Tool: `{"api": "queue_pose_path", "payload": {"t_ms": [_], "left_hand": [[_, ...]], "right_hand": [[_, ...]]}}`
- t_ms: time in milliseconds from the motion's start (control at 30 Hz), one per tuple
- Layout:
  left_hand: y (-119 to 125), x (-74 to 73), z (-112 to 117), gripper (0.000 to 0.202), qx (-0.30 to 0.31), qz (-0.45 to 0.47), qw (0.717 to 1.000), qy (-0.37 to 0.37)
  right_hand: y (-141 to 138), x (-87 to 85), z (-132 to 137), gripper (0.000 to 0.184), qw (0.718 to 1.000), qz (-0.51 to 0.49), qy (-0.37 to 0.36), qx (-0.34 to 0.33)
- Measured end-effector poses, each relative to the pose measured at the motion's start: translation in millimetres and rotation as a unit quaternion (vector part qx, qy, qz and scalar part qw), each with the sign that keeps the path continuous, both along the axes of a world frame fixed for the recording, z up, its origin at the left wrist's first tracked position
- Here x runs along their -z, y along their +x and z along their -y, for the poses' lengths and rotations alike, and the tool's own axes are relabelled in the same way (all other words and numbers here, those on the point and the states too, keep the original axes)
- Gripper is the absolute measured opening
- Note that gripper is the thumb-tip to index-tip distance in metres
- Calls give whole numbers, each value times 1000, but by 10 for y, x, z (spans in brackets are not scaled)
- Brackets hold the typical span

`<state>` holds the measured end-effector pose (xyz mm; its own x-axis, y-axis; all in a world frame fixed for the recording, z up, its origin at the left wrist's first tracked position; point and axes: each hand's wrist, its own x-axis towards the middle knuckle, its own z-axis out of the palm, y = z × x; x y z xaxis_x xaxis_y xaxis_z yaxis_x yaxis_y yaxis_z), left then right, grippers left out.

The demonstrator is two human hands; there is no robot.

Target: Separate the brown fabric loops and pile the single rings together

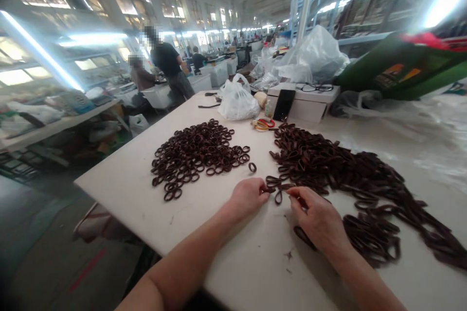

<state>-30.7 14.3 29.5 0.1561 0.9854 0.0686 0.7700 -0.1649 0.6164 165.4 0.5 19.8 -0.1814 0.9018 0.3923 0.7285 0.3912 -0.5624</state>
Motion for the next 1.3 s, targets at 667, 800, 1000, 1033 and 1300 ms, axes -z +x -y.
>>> {"api": "queue_pose_path", "payload": {"t_ms": [667, 800, 1000, 1033, 1300], "left_hand": [[84, -62, 80, 18, 97, 458, 841, -272], [107, -67, 93, 22, 95, 471, 829, -286], [114, -52, 87, 31, 115, 451, 839, -282], [121, -36, 79, 32, 110, 453, 838, -284], [105, -17, 9, 39, 77, 521, 804, -276]], "right_hand": [[-31, -4, 70, 50, 988, 27, 50, -145], [-44, 5, 75, 51, 985, 46, 85, -142], [-18, -6, 72, 43, 979, 59, 109, -163], [-11, 0, 63, 40, 978, 53, 114, -165], [-28, 50, -18, 34, 980, -142, -7, -138]]}}
